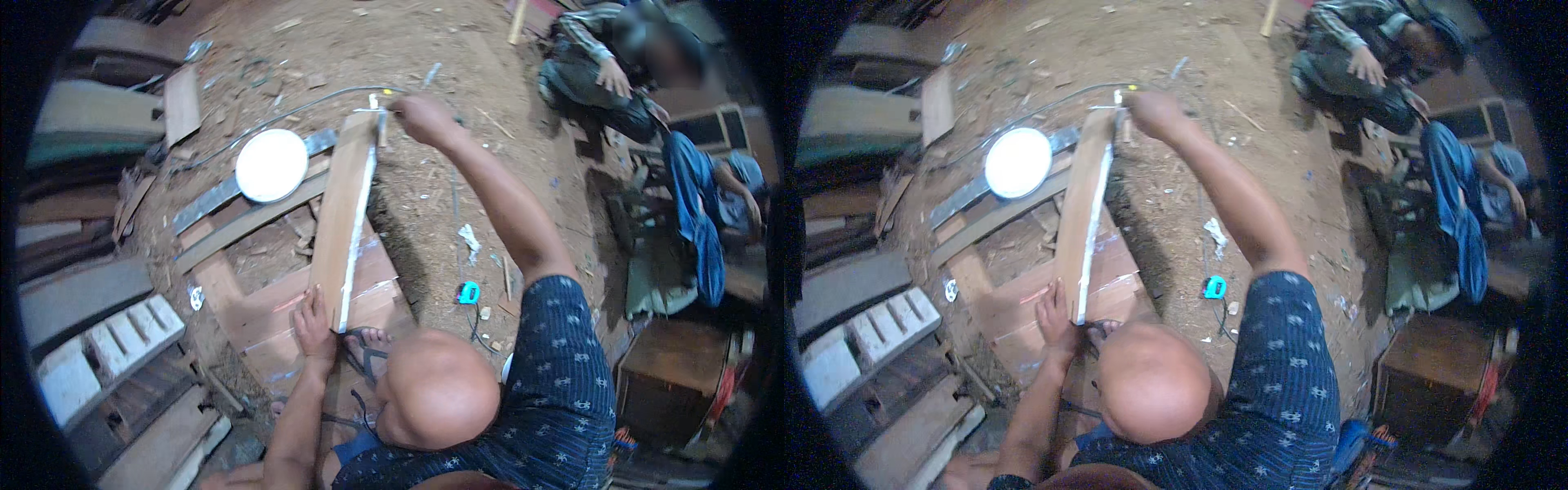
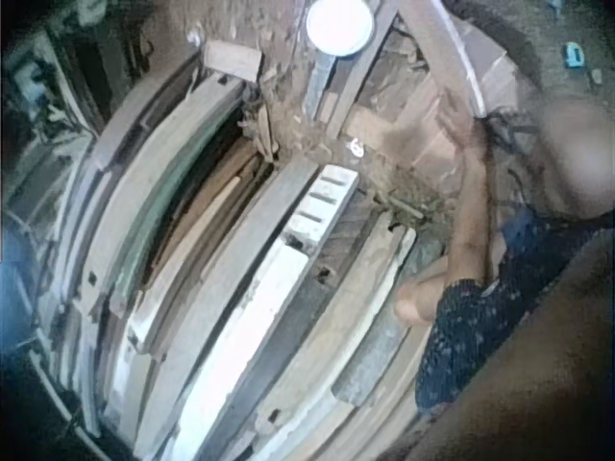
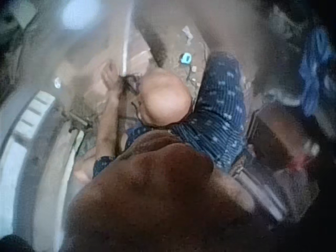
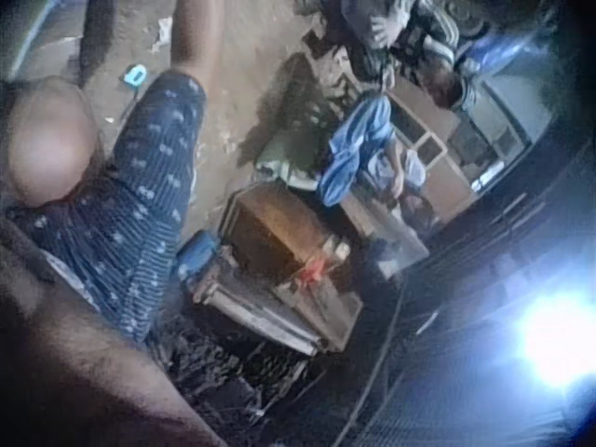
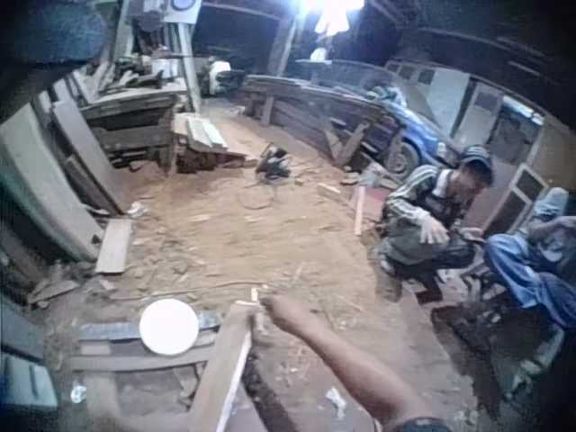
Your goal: The person sits on the ground and applies a white finish to a long, thin wooden strip using a brush. After finishing the strip, the person stands up, walks through a cluttered workshop, and picks up a power sander from the floor.
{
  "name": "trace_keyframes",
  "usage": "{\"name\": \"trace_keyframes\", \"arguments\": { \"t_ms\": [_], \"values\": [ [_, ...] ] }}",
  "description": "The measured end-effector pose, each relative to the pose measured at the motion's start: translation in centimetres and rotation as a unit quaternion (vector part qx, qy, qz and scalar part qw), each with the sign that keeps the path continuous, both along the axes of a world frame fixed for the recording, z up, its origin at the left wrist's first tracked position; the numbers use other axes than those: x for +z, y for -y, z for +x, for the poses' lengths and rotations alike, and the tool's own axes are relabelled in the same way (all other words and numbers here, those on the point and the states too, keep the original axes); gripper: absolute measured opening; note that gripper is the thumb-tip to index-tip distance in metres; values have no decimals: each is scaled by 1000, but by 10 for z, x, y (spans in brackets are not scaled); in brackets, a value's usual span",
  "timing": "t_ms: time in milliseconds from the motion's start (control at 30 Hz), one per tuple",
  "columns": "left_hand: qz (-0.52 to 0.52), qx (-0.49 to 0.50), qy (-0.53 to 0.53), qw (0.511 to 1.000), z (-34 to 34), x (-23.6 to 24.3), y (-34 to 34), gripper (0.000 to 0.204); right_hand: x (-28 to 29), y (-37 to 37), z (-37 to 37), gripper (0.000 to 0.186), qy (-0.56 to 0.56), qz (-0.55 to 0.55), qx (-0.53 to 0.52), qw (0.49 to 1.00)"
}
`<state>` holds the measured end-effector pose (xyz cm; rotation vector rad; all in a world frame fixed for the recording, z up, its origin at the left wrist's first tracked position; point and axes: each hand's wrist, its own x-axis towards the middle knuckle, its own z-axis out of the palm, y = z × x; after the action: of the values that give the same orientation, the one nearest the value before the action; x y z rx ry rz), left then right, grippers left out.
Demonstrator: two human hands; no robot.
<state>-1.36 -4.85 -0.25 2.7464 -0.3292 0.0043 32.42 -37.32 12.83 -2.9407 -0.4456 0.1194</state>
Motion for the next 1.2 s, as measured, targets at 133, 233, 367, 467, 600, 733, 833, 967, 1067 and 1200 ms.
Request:
{"name": "trace_keyframes", "arguments": {
  "t_ms": [133,233,367,467,600,733,833,967,1067,1200],
  "values": [
    [-15,26,-4,1000,-1,-3,8,58,12,-27,9,19,-21,-188,110,976],
    [-28,24,-27,999,0,14,3,60,20,-53,-48,18,-97,-171,161,967],
    [-60,39,-62,996,3,14,-6,62,39,-75,-119,19,-206,-8,184,961],
    [-62,42,-76,994,4,7,-14,64,23,-52,-110,28,-120,67,39,990],
    [-81,25,-65,994,6,7,-14,66,-4,-15,-68,37,-39,95,-112,988],
    [-81,20,-74,994,5,5,-11,66,-5,-9,-37,35,-57,118,-116,985],
    [-96,22,-81,992,7,10,-12,65,-9,-12,-47,33,-81,130,-91,984],
    [-108,29,-65,992,7,18,-15,63,5,-38,-108,34,-133,125,-41,982],
    [-109,33,-83,990,3,19,-18,62,4,-33,-153,36,-187,138,-7,973],
    [-109,26,-82,990,8,19,-16,63,-18,-15,-158,41,-40,257,-88,962]
  ]
}}
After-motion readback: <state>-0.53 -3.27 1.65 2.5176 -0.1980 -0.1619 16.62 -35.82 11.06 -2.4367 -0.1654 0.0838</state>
